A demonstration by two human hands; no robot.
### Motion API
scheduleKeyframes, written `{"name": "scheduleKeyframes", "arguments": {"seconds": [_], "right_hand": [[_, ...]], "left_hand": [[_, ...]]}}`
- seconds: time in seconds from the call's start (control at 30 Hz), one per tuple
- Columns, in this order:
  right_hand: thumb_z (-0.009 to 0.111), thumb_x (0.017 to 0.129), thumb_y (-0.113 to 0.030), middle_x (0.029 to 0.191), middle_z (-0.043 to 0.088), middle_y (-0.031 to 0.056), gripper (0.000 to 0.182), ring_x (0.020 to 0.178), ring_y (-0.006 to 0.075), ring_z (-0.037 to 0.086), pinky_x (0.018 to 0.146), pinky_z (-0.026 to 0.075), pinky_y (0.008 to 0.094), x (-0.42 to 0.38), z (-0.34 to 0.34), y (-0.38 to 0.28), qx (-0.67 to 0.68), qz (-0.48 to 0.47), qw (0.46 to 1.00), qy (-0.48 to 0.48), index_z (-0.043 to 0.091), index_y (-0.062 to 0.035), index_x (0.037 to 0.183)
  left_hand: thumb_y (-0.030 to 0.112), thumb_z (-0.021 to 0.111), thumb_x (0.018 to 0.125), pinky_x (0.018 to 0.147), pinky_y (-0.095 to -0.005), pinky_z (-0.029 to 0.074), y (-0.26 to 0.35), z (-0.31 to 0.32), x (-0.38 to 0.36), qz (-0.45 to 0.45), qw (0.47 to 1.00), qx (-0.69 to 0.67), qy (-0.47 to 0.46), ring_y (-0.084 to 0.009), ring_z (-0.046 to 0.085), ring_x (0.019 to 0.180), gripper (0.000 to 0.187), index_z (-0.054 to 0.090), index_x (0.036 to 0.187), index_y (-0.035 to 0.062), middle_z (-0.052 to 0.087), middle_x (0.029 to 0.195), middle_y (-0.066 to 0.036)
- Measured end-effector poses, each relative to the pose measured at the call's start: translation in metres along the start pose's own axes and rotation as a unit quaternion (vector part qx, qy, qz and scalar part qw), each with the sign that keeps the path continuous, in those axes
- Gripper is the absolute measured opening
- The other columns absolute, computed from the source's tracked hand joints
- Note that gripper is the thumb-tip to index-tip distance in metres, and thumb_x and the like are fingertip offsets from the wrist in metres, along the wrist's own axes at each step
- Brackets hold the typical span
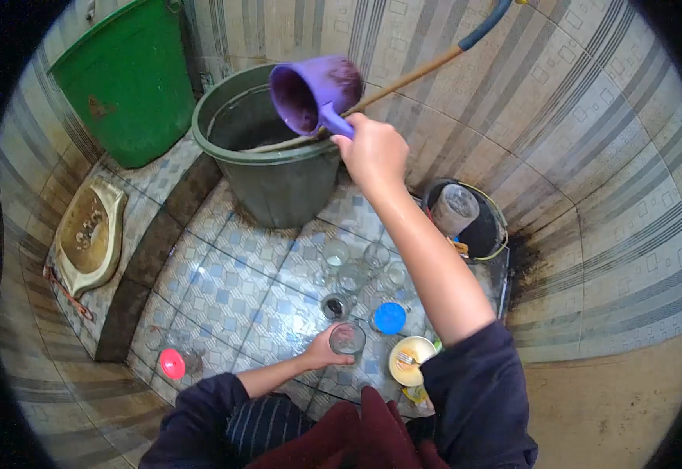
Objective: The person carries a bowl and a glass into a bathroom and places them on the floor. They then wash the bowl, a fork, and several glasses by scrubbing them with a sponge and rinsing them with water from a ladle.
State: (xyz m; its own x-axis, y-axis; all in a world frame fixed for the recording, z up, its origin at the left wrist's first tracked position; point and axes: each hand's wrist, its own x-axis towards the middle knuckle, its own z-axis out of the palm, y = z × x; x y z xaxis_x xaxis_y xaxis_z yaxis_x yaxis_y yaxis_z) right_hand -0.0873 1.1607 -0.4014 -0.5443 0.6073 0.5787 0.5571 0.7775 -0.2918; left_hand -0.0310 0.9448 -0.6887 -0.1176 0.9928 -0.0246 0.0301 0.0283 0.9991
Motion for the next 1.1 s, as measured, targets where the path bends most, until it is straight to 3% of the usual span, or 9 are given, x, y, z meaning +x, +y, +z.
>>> {"name": "scheduleKeyframes", "arguments": {"seconds": [0.07, 0.13, 0.23, 0.43, 0.57, 0.7, 0.83, 1.07, 1.1], "right_hand": [[0.060, 0.067, -0.023, 0.069, 0.060, 0.0113, 0.016, 0.066, 0.0258, 0.059, 0.057, 0.046, 0.0351, 0.027, 0.038, -0.018, -0.038, -0.035, 0.999, -0.009, 0.062, -0.0114, 0.079], [0.054, 0.070, -0.017, 0.069, 0.061, 0.0085, 0.012, 0.064, 0.0221, 0.060, 0.055, 0.046, 0.0342, 0.046, 0.076, -0.038, -0.223, -0.113, 0.964, -0.094, 0.064, -0.0107, 0.072], [0.047, 0.070, -0.011, 0.067, 0.061, 0.0107, 0.017, 0.063, 0.0227, 0.061, 0.055, 0.048, 0.0329, 0.055, 0.108, -0.055, -0.233, -0.162, 0.949, -0.136, 0.063, -0.0095, 0.065], [0.060, 0.068, -0.024, 0.084, 0.060, 0.0125, 0.021, 0.080, 0.0241, 0.058, 0.066, 0.046, 0.0339, 0.059, 0.102, -0.055, -0.197, -0.065, 0.931, -0.299, 0.063, -0.0077, 0.081], [0.063, 0.066, -0.032, 0.080, 0.060, 0.0128, 0.023, 0.076, 0.0280, 0.057, 0.067, 0.044, 0.0359, 0.056, 0.095, -0.019, 0.037, 0.118, 0.979, -0.162, 0.063, -0.0103, 0.075], [0.062, 0.069, -0.030, 0.056, 0.058, 0.0028, 0.022, 0.048, 0.0103, 0.052, 0.051, 0.042, 0.0258, 0.057, 0.076, 0.018, 0.293, 0.211, 0.923, -0.131, 0.063, -0.0079, 0.066], [0.061, 0.071, -0.025, 0.060, 0.060, 0.0001, 0.021, 0.045, 0.0045, 0.047, 0.045, 0.039, 0.0206, 0.035, -0.006, 0.029, 0.426, 0.228, 0.872, -0.085, 0.063, -0.0042, 0.067], [0.062, 0.070, -0.025, 0.065, 0.060, 0.0019, 0.025, 0.051, 0.0053, 0.049, 0.047, 0.039, 0.0201, -0.056, -0.144, 0.086, 0.240, 0.192, 0.950, -0.062, 0.061, -0.0022, 0.079], [0.063, 0.067, -0.026, 0.062, 0.059, 0.0073, 0.024, 0.052, 0.0139, 0.053, 0.049, 0.041, 0.0261, -0.073, -0.156, 0.095, 0.169, 0.163, 0.971, -0.028, 0.062, -0.0041, 0.076]], "left_hand": [[0.022, 0.076, 0.051, 0.083, -0.0277, 0.037, 0.021, -0.016, 0.003, 0.021, 0.990, -0.130, 0.048, -0.0160, 0.048, 0.094, 0.069, 0.042, 0.107, 0.0004, 0.051, 0.100, -0.009], [0.020, 0.077, 0.048, 0.083, -0.0289, 0.037, 0.039, -0.041, 0.014, 0.000, 0.993, -0.102, 0.052, -0.0179, 0.048, 0.095, 0.072, 0.041, 0.107, 0.0004, 0.050, 0.102, -0.010], [0.023, 0.077, 0.044, 0.083, -0.0308, 0.037, 0.049, -0.068, 0.035, 0.053, 0.984, 0.045, 0.165, -0.0229, 0.047, 0.095, 0.075, 0.040, 0.107, 0.0020, 0.049, 0.100, -0.011], [0.024, 0.076, 0.043, 0.084, -0.0333, 0.036, 0.055, -0.109, 0.067, 0.053, 0.950, 0.092, 0.293, -0.0263, 0.046, 0.095, 0.073, 0.041, 0.103, 0.0026, 0.049, 0.097, -0.012], [0.022, 0.076, 0.044, 0.084, -0.0322, 0.036, 0.068, -0.118, 0.075, 0.042, 0.951, 0.099, 0.288, -0.0249, 0.047, 0.096, 0.073, 0.041, 0.105, 0.0004, 0.049, 0.100, -0.013], [0.020, 0.076, 0.045, 0.085, -0.0308, 0.036, 0.101, -0.109, 0.078, 0.032, 0.968, 0.085, 0.232, -0.0225, 0.047, 0.098, 0.071, 0.040, 0.103, -0.0002, 0.049, 0.103, -0.014], [0.019, 0.076, 0.047, 0.084, -0.0315, 0.037, 0.109, -0.084, 0.103, 0.072, 0.975, 0.015, 0.209, -0.0215, 0.048, 0.097, 0.067, 0.039, 0.099, 0.0001, 0.050, 0.101, -0.014], [0.026, 0.077, 0.046, 0.080, -0.0290, 0.039, 0.147, -0.010, 0.146, 0.079, 0.974, 0.133, 0.163, -0.0203, 0.050, 0.092, 0.067, 0.042, 0.096, 0.0007, 0.053, 0.095, -0.014], [0.027, 0.077, 0.045, 0.079, -0.0293, 0.039, 0.151, 0.002, 0.150, 0.069, 0.973, 0.150, 0.159, -0.0209, 0.051, 0.090, 0.067, 0.042, 0.097, 0.0009, 0.053, 0.094, -0.014]]}}
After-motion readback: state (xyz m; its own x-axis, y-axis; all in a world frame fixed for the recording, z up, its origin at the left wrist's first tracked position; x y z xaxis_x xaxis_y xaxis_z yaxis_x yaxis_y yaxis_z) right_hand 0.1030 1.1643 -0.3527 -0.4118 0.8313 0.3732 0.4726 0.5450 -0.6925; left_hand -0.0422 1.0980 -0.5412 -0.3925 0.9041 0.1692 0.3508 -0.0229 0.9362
